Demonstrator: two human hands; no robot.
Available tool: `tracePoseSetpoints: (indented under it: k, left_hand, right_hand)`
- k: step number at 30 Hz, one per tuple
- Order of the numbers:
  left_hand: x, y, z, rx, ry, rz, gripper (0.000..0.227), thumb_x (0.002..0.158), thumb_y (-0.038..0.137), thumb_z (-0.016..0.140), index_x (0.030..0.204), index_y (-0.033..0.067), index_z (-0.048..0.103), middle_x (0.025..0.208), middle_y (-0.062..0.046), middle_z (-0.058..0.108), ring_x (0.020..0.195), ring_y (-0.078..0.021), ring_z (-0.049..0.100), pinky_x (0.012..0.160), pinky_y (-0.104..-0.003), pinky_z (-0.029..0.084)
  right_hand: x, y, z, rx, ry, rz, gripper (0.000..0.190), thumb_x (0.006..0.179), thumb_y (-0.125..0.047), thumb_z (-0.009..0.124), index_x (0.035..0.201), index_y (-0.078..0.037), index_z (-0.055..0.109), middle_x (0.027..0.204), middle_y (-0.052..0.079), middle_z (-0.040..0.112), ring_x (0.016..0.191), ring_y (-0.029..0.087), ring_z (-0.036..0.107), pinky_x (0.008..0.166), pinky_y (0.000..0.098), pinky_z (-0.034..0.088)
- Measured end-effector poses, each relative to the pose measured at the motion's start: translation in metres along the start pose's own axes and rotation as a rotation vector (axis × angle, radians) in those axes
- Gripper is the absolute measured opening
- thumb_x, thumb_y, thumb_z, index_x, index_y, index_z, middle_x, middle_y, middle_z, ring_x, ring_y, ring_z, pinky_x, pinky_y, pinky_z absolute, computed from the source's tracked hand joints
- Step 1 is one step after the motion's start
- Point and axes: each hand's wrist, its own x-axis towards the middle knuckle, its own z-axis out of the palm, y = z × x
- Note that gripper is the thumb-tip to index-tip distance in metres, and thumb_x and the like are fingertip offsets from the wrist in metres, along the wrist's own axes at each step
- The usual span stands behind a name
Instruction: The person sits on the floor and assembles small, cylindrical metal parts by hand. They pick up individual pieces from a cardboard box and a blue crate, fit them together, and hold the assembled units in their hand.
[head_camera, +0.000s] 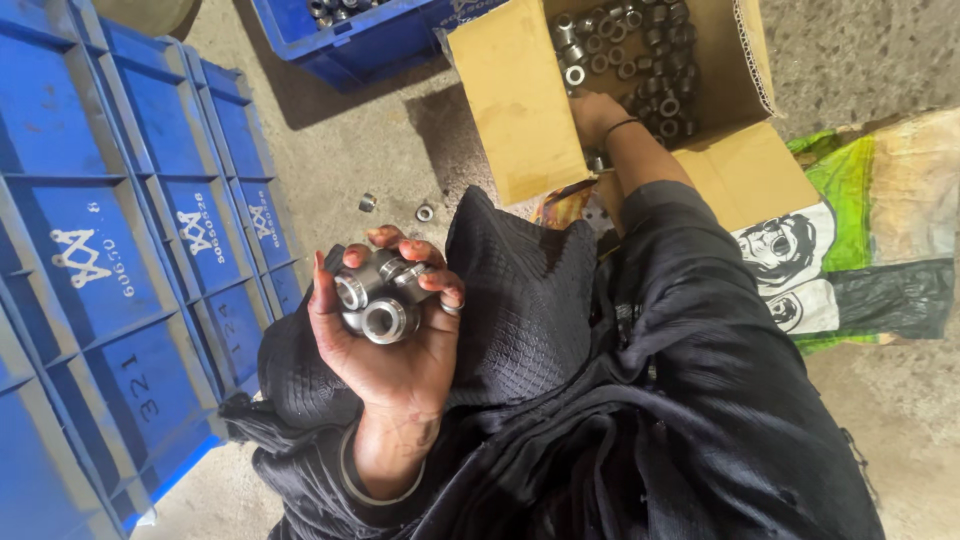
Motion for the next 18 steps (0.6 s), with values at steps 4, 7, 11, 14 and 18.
tracePoseSetpoints:
  k: [4, 7, 11, 14, 18]
  left_hand:
    - [-0.006, 0.003, -0.003, 0.009, -0.006, -0.011, 0.026, 0.103, 0.042, 0.059, 0.099, 0.0161, 0.061, 0.12, 0.0, 0.06, 0.106, -0.0229, 0.058, 0.083, -0.036, 0.051]
    - [-0.007, 0.005, -0.005, 0.035, -0.019, -0.001, 0.029, 0.104, 0.045, 0.058, 0.099, 0.0173, 0.061, 0.12, 0.003, 0.06, 0.104, -0.0221, 0.058, 0.081, -0.037, 0.051]
    - [-0.006, 0.01, -0.011, 0.041, -0.022, 0.014, 0.033, 0.105, 0.049, 0.058, 0.1, 0.0169, 0.062, 0.124, 0.005, 0.062, 0.103, -0.0222, 0.059, 0.079, -0.037, 0.051]
    - [-0.006, 0.013, -0.012, 0.05, -0.045, 0.016, 0.033, 0.103, 0.049, 0.058, 0.101, 0.0171, 0.063, 0.127, 0.006, 0.063, 0.106, -0.0233, 0.061, 0.08, -0.039, 0.053]
    - [-0.009, 0.013, -0.014, 0.021, -0.076, 0.024, 0.034, 0.105, 0.049, 0.059, 0.105, 0.0153, 0.065, 0.134, 0.003, 0.063, 0.114, -0.0276, 0.064, 0.085, -0.042, 0.056]
  right_hand:
    - [0.003, -0.003, 0.004, -0.065, -0.073, 0.013, 0.039, 0.087, -0.039, 0.072, 0.11, -0.008, 0.072, 0.106, 0.026, 0.073, 0.099, 0.044, 0.07, 0.087, 0.0514, 0.057]
    - [0.001, -0.006, -0.009, -0.056, -0.018, 0.005, 0.035, 0.089, -0.036, 0.072, 0.109, -0.007, 0.074, 0.105, 0.027, 0.072, 0.1, 0.045, 0.069, 0.088, 0.0504, 0.058]
    - [-0.008, -0.008, -0.019, 0.155, 0.005, -0.021, 0.043, 0.079, -0.03, 0.083, 0.115, -0.009, 0.071, 0.105, 0.024, 0.072, 0.098, 0.041, 0.07, 0.085, 0.0474, 0.056]
    - [-0.014, 0.002, -0.022, 0.46, 0.158, -0.062, 0.045, 0.076, -0.017, 0.085, 0.118, -0.009, 0.07, 0.104, 0.018, 0.074, 0.095, 0.033, 0.073, 0.084, 0.0411, 0.057]
    - [-0.015, 0.005, -0.028, 0.91, 0.178, -0.062, 0.045, 0.077, -0.005, 0.081, 0.119, -0.01, 0.066, 0.108, 0.006, 0.074, 0.097, 0.022, 0.071, 0.081, 0.033, 0.058]
